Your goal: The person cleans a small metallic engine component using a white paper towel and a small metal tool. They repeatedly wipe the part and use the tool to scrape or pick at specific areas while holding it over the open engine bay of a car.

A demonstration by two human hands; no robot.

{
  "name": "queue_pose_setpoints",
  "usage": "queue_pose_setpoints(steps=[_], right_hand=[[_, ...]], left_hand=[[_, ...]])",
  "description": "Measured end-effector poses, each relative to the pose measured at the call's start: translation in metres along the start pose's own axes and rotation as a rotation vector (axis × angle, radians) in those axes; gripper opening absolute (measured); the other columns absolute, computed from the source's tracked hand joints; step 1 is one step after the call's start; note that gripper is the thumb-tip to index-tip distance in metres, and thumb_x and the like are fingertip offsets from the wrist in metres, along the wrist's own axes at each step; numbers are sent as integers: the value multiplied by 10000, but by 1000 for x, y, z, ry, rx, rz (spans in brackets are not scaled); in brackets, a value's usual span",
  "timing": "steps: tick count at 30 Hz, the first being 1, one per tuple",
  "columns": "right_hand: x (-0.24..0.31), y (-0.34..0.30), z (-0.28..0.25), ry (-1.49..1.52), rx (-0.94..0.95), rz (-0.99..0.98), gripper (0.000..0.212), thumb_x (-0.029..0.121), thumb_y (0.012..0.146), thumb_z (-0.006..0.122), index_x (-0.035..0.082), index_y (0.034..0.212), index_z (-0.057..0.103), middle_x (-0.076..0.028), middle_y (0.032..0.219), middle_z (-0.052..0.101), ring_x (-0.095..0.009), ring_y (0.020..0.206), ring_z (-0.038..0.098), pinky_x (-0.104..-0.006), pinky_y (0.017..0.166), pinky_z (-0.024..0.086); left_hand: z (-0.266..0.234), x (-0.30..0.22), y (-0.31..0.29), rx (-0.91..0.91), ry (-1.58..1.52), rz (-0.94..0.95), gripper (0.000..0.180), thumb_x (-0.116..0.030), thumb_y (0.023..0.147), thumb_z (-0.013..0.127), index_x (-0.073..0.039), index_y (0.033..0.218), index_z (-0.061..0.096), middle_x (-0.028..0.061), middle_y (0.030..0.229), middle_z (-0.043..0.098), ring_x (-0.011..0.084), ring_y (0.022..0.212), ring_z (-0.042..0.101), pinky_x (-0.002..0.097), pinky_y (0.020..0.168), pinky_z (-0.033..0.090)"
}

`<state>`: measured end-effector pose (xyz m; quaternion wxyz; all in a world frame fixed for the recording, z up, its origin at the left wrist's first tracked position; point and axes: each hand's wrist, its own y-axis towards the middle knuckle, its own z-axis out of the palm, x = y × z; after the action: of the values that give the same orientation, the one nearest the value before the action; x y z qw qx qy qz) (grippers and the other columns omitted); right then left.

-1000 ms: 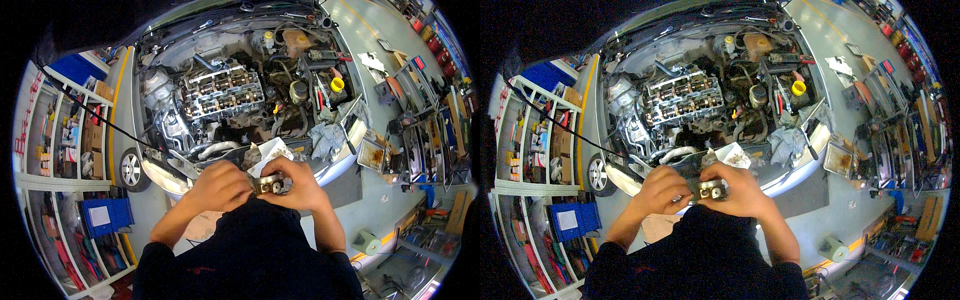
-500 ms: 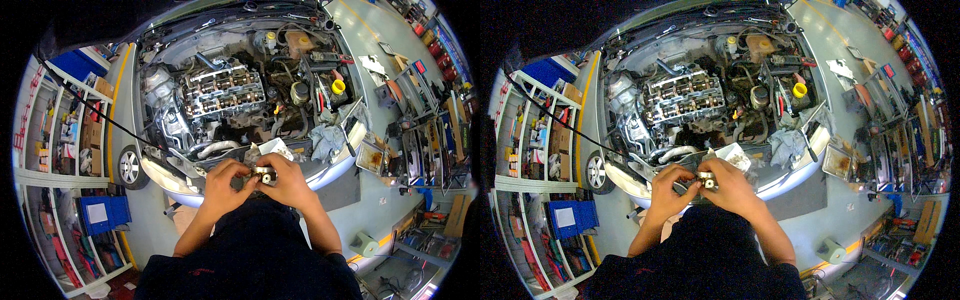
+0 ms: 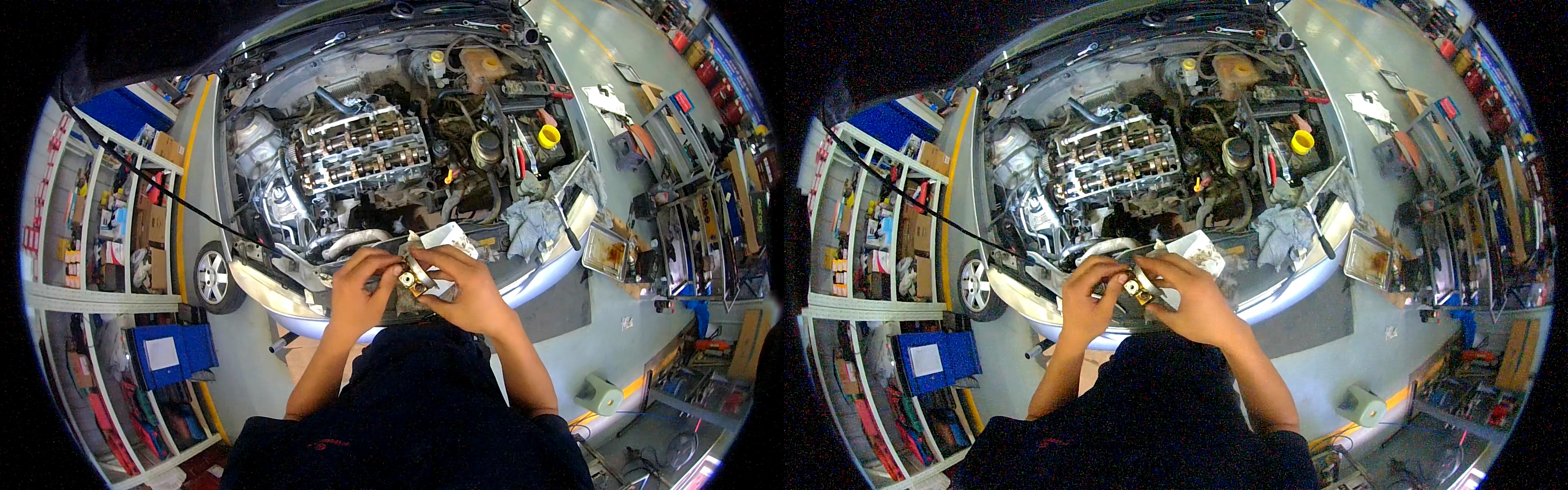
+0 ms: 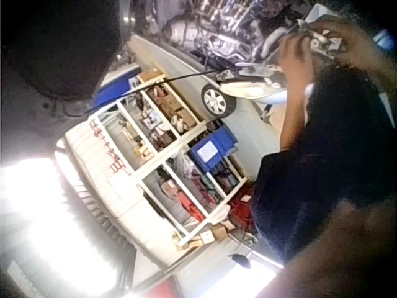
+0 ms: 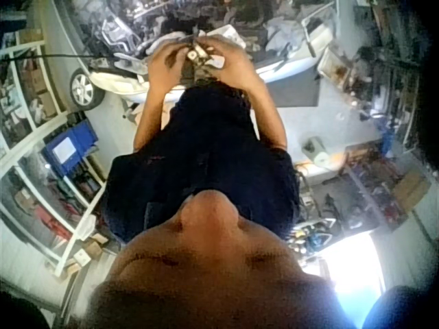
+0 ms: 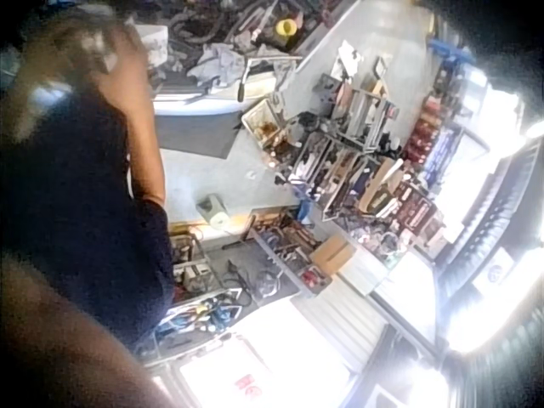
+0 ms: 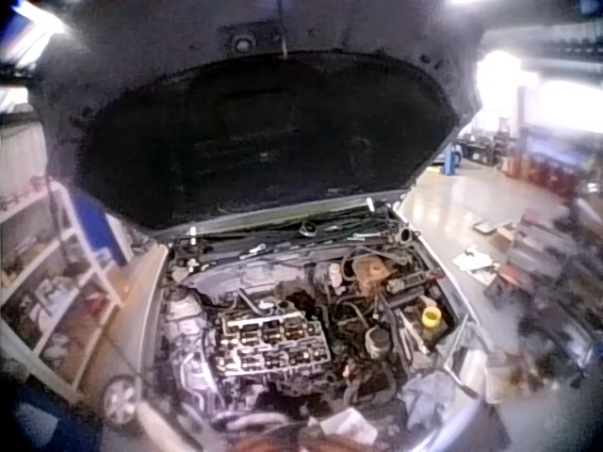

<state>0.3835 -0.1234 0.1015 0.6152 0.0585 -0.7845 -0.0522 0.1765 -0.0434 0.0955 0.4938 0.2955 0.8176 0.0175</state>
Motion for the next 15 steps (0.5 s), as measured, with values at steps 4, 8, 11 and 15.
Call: queue_pose_setpoints(steps=[4, 8, 11, 15], right_hand=[[0, -1, -6, -105, 33, -27, 682, 95, 773, 898, 65, 1410, 659, -164, 1375, 640, -321, 1233, 677, -393, 1009, 570], [-8, -1, -1, -65, -44, -126, 644, 91, 765, 902, 50, 1364, 669, -144, 1398, 618, -304, 1317, 635, -391, 1042, 569], [-9, -5, 10, 235, -70, 19, 640, 66, 763, 897, 44, 1354, 652, -133, 1397, 604, -284, 1341, 619, -402, 1083, 565], [-18, -5, 17, 315, -117, 36, 668, 47, 761, 896, 52, 1372, 626, -126, 1375, 595, -263, 1332, 614, -417, 1112, 565]], left_hand=[[-3, -5, 1, 27, -98, -105, 102, -36, 975, 712, 24, 1038, 767, 127, 991, 732, 218, 827, 736, 313, 740, 566], [-5, -6, 1, 61, -164, -128, 125, -42, 1010, 679, 40, 1058, 760, 128, 1010, 739, 189, 832, 739, 302, 757, 581], [-5, -13, 1, 70, -283, -191, 155, -55, 1029, 663, 46, 1106, 750, 138, 1035, 739, 188, 848, 744, 302, 779, 593], [-5, -15, -2, 43, -338, -269, 195, -85, 999, 712, 29, 1154, 743, 140, 1038, 730, 188, 862, 740, 315, 784, 596]])
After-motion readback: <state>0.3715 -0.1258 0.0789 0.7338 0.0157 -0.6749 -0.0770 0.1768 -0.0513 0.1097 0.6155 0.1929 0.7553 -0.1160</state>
